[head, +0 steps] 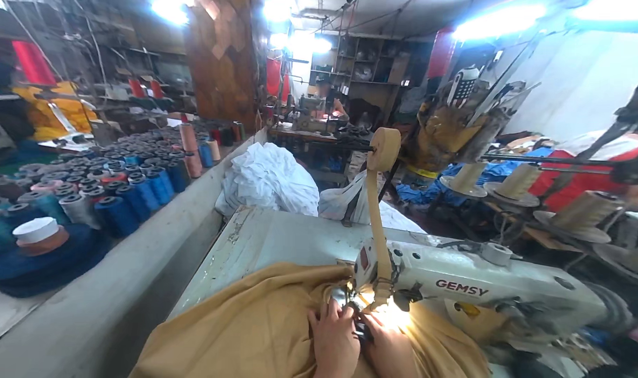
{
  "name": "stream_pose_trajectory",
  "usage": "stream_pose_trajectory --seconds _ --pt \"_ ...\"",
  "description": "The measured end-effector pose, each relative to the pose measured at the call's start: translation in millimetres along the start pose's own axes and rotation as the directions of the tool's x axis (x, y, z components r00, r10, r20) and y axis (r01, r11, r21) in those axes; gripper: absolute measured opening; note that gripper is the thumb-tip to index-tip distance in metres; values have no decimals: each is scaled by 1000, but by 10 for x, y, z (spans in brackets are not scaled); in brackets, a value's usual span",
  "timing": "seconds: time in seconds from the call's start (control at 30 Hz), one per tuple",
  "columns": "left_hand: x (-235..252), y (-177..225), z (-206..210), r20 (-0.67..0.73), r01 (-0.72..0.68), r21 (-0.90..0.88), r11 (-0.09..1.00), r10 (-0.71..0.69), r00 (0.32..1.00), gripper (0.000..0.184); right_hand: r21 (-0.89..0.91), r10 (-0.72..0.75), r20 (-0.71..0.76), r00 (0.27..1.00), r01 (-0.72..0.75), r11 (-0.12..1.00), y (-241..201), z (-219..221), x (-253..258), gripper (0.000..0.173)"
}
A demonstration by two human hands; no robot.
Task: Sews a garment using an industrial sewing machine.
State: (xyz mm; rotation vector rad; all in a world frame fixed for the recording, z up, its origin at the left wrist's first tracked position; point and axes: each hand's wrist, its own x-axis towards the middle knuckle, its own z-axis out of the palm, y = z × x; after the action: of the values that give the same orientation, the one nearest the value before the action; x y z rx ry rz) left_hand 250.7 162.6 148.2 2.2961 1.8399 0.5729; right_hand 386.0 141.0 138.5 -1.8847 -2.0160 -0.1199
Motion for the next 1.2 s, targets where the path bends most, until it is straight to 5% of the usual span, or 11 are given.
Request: stream_pose_trajectory --seconds 0.83,1.03,1.2 --pt "14 33 -102 117 31 -31 999 -27 993 35 13 84 194 977 -88 996 -77 -186 30 36" --pt "6 19 -72 108 27 -47 999 -21 994 35 52 54 124 991 -61 997 64 48 5 37" --pt "8 21 -77 94 10 -34 999 -7 996 32 46 28 123 992 -34 998 -59 -164 -5 36"
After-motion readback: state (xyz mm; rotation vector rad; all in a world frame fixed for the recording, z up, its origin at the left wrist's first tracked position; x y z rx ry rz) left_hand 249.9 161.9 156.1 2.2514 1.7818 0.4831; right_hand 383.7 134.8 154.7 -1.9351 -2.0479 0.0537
